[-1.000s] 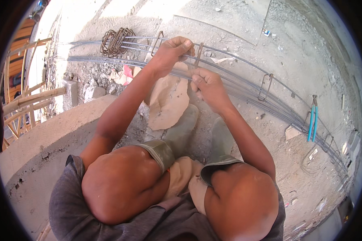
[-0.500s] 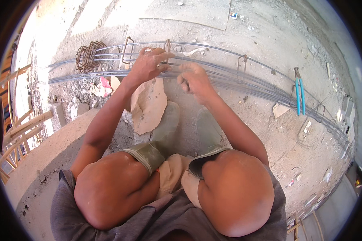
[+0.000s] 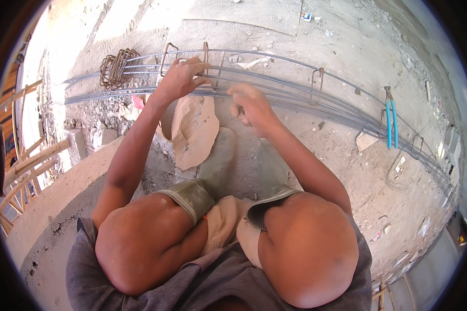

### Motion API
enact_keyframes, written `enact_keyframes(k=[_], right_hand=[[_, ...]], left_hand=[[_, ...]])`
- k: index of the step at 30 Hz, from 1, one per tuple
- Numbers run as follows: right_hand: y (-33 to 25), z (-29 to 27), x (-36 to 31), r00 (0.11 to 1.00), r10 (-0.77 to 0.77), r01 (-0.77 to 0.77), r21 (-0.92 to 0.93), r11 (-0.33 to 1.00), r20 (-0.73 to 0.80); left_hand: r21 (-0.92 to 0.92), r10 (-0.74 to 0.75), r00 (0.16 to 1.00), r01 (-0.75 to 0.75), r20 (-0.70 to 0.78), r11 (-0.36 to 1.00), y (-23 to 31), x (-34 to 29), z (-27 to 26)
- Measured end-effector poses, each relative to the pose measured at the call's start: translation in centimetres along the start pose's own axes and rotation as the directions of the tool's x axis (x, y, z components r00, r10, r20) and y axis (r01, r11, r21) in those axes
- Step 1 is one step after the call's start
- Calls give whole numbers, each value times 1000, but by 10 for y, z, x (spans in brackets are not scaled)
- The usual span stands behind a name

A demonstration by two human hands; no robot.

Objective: The person assembles a steel reinforcement cage by wrapping and twisting wire around rebar intersections using pliers and their hands.

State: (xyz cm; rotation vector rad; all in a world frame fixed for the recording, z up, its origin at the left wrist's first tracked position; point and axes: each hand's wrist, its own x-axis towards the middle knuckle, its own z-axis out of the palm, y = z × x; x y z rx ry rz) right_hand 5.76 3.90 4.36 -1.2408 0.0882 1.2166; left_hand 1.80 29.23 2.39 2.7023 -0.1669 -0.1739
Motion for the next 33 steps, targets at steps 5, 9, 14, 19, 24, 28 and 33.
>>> enact_keyframes(k=[5,9,14,19,24,28,33], right_hand=[[11,12,1,998,68,-67,-65,996,11],[22,21,5,993,78,-70,-97,993,83],[31,24,7,987,115,-101,-121,987,116],[36,25,8,985,146,-132,-144,981,92],[36,28,9,983,163,-150,-143,978,79],[46,28,16,984,168,-161,-114,980,59],[51,35,25,990,138,-132,-116,984,39]], left_hand=[[-144,-67,991,84,114,986,4,2,-14],[-250,-31,999,41,43,967,6,2,-13],[-246,-51,993,75,104,966,7,4,-14],[-311,-27,992,64,120,948,1,4,-12],[-335,-56,992,90,110,938,-10,1,-1],[-335,-64,991,101,119,937,-9,3,-2],[-336,-54,994,83,95,938,-12,6,-1]])
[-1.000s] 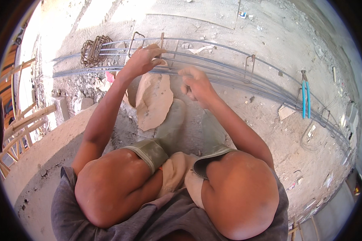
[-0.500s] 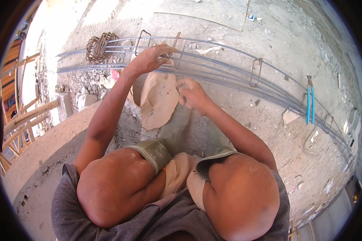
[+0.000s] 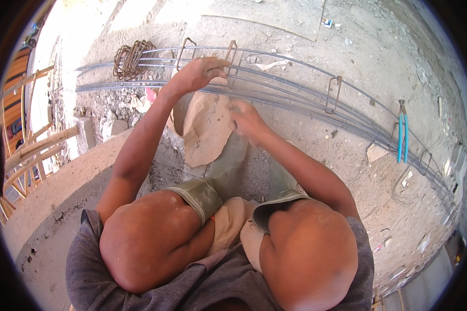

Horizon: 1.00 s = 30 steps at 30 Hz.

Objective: The person assembles a steel reinforcement cage by wrapping and twisting wire around rebar intersections using pliers and their hands.

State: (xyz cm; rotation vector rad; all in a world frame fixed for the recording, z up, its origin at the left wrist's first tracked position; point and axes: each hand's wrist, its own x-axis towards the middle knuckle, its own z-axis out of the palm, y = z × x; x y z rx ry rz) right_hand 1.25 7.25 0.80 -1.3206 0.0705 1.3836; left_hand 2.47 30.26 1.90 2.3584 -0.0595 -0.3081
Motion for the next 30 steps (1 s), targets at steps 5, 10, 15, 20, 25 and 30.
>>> enact_keyframes(k=[5,10,15,20,25,30], right_hand=[[-5,3,16,999,-40,40,-29,999,-12],[1,-3,34,996,-89,89,42,995,16],[-3,3,36,991,-135,135,46,990,-3],[11,6,53,972,-227,228,3,974,-66],[3,7,52,979,-193,194,19,981,-70],[-1,5,48,990,-127,136,143,980,-68]], left_hand=[[-48,-87,996,88,26,995,6,4,-7],[-179,-236,971,226,-38,958,7,6,-8],[-109,-407,911,399,-68,911,5,8,-9],[3,-389,910,394,-143,919,4,8,-5],[136,-498,850,521,-171,843,18,2,-4],[235,-565,823,561,-55,794,36,5,-1]])
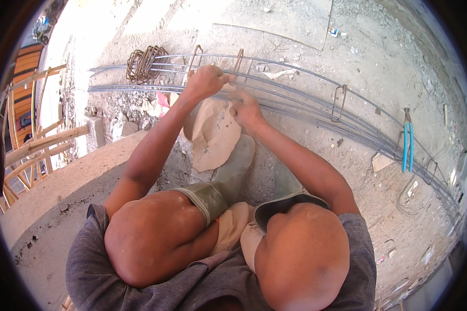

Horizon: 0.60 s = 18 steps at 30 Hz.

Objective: The person assembles a steel reinforcement cage by wrapping and twisting wire around rebar intersections using pliers and their hands.

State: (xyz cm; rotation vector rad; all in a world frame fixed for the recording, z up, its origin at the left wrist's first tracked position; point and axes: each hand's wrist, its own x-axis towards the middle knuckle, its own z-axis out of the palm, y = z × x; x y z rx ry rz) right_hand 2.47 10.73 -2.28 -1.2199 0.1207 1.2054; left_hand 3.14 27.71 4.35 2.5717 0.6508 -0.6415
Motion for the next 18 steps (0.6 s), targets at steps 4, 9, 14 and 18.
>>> enact_keyframes(k=[4,9,14,18], right_hand=[[-2,-9,8,999,29,-31,63,998,29],[-1,2,22,994,57,-54,-35,998,98],[-16,-5,18,997,62,-57,-86,995,48],[-18,0,18,998,22,-9,-228,974,52]], left_hand=[[-70,4,1000,-3,10,998,1,3,7],[-312,-18,999,5,-39,950,-22,-4,19],[-201,-43,996,28,-72,979,2,0,11],[-333,-5,986,-52,-169,941,-10,-9,19]])
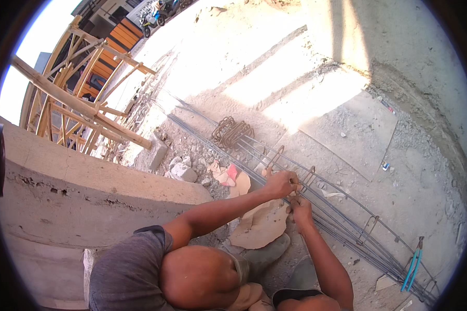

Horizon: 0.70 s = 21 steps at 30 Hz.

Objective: The person assembles a steel reinforcement cage by wrapping and twisting wire around rebar intersections using pliers and their hands.

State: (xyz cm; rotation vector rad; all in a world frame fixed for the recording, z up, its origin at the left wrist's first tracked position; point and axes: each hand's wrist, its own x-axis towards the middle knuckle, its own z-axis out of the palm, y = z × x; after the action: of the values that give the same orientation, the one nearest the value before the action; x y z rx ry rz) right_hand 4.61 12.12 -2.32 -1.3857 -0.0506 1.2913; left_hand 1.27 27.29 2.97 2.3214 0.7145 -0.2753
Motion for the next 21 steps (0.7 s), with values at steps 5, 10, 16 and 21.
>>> enact_keyframes(k=[5,10,16,21], right_hand=[[-16,7,-17,978,-204,172,-398,901,-38],[-40,-20,-18,951,-283,295,-638,711,125],[-82,-40,-9,869,-400,378,-912,160,291],[-114,-25,7,927,-360,135,-989,58,105]], left_hand=[[112,155,975,-138,-160,984,-2,-7,22],[156,380,903,-354,-198,922,-25,-5,39],[24,464,849,-474,-253,880,-38,-6,39],[41,530,808,-539,-256,841,-44,-5,39]])
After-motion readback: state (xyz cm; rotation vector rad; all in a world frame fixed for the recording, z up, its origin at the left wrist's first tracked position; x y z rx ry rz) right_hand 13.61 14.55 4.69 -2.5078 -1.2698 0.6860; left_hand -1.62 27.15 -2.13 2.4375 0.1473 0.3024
